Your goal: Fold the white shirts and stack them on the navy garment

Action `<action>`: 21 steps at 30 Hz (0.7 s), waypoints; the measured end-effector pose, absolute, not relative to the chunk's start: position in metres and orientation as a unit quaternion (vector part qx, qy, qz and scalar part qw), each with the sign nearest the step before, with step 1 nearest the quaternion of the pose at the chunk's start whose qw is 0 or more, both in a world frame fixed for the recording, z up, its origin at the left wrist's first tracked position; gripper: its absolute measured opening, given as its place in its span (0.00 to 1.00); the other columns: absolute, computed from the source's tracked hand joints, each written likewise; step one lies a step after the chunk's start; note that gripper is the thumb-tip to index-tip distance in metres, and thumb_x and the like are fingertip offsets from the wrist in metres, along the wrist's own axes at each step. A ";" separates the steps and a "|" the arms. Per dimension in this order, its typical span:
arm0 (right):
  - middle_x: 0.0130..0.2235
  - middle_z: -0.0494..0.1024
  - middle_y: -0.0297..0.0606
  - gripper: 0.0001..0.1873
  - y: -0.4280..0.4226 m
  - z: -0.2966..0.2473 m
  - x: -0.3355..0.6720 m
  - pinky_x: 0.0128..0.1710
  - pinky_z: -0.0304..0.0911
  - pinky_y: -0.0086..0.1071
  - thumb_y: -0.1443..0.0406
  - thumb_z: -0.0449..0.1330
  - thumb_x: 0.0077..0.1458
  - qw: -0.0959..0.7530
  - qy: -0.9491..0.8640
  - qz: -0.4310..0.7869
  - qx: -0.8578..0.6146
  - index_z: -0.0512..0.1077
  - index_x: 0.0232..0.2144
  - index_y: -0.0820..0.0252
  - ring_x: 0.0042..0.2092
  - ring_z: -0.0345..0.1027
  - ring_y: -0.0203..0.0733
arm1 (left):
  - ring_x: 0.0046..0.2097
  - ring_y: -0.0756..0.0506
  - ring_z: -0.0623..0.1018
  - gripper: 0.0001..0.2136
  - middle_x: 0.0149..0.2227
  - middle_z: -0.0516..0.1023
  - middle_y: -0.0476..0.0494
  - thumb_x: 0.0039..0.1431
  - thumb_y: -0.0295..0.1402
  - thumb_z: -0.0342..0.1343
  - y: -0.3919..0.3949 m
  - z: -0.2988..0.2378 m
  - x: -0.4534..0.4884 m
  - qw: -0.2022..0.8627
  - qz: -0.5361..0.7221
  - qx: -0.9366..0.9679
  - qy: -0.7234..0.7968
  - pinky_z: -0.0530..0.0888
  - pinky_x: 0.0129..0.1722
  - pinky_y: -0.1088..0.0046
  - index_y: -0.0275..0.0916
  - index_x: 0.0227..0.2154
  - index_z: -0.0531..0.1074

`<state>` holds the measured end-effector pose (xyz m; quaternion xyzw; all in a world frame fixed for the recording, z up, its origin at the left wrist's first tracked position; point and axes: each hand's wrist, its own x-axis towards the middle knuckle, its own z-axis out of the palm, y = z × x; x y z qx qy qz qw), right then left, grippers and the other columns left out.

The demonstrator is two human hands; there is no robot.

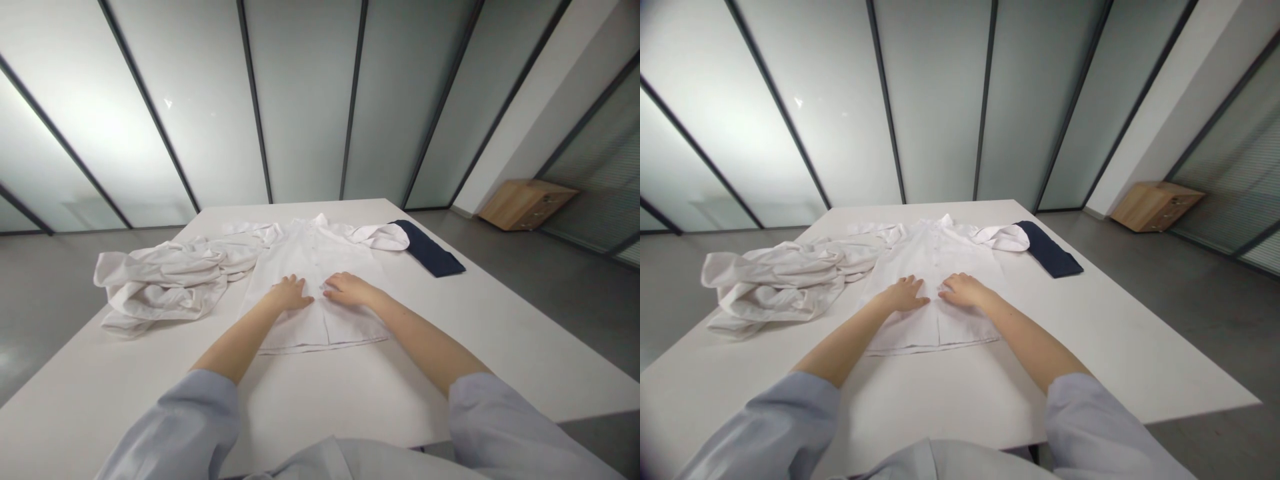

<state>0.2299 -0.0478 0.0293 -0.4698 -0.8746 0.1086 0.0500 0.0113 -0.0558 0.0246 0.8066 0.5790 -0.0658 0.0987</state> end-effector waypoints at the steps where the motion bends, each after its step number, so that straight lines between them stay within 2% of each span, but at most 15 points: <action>1: 0.48 0.77 0.46 0.19 -0.043 0.033 0.232 0.48 0.60 0.36 0.55 0.54 0.60 0.048 -0.870 0.120 -0.476 0.74 0.47 0.58 0.48 0.70 0.48 | 0.59 0.29 0.67 0.34 0.61 0.63 0.29 0.55 0.57 0.47 -0.054 0.027 0.009 0.113 -0.076 0.816 0.562 0.68 0.51 0.52 0.41 0.59 0.62; 4: 0.46 0.78 0.44 0.16 -0.024 0.041 0.240 0.46 0.61 0.34 0.60 0.54 0.60 0.052 -0.856 0.111 -0.502 0.74 0.46 0.58 0.47 0.71 0.46 | 0.56 0.34 0.72 0.31 0.57 0.70 0.35 0.54 0.54 0.50 -0.040 0.036 0.003 0.143 -0.096 0.845 0.507 0.67 0.52 0.60 0.44 0.57 0.65; 6: 0.53 0.74 0.47 0.19 -0.010 0.040 0.247 0.52 0.58 0.36 0.60 0.53 0.60 0.061 -0.850 0.071 -0.519 0.72 0.50 0.58 0.54 0.66 0.49 | 0.57 0.37 0.71 0.28 0.57 0.71 0.39 0.57 0.51 0.48 -0.025 0.042 -0.002 0.137 -0.081 0.860 0.485 0.65 0.54 0.63 0.45 0.58 0.64; 8: 0.62 0.63 0.50 0.25 0.001 0.034 0.254 0.59 0.52 0.42 0.56 0.52 0.61 0.054 -0.830 0.039 -0.554 0.66 0.58 0.59 0.62 0.56 0.53 | 0.60 0.39 0.68 0.27 0.60 0.68 0.39 0.61 0.48 0.44 -0.010 0.045 -0.006 0.101 -0.042 0.860 0.498 0.63 0.57 0.64 0.44 0.61 0.60; 10: 0.67 0.52 0.51 0.32 0.009 0.024 0.260 0.62 0.44 0.48 0.51 0.50 0.61 0.029 -0.799 0.037 -0.599 0.58 0.63 0.59 0.66 0.46 0.57 | 0.64 0.39 0.63 0.28 0.64 0.62 0.37 0.63 0.46 0.42 0.001 0.040 -0.011 0.050 -0.006 0.846 0.531 0.59 0.60 0.61 0.41 0.63 0.57; 12: 0.69 0.46 0.52 0.36 0.013 0.013 0.265 0.63 0.39 0.52 0.48 0.46 0.61 0.008 -0.778 0.054 -0.626 0.53 0.66 0.60 0.68 0.40 0.60 | 0.67 0.37 0.55 0.30 0.67 0.54 0.34 0.63 0.48 0.41 0.007 0.030 -0.015 0.021 0.003 0.829 0.559 0.53 0.63 0.56 0.39 0.64 0.54; 15: 0.69 0.44 0.51 0.38 0.014 0.000 0.270 0.63 0.38 0.53 0.45 0.42 0.62 0.001 -0.769 0.067 -0.636 0.50 0.67 0.59 0.68 0.38 0.60 | 0.69 0.36 0.49 0.32 0.69 0.48 0.33 0.64 0.52 0.38 0.007 0.012 -0.021 0.034 -0.008 0.817 0.575 0.49 0.64 0.51 0.38 0.65 0.52; 21: 0.69 0.43 0.48 0.40 0.005 -0.007 0.276 0.64 0.37 0.51 0.43 0.41 0.60 -0.007 -0.772 0.069 -0.632 0.48 0.67 0.56 0.69 0.36 0.57 | 0.69 0.35 0.46 0.34 0.69 0.44 0.32 0.63 0.54 0.35 -0.007 0.001 -0.024 0.054 -0.014 0.815 0.576 0.48 0.64 0.48 0.39 0.66 0.49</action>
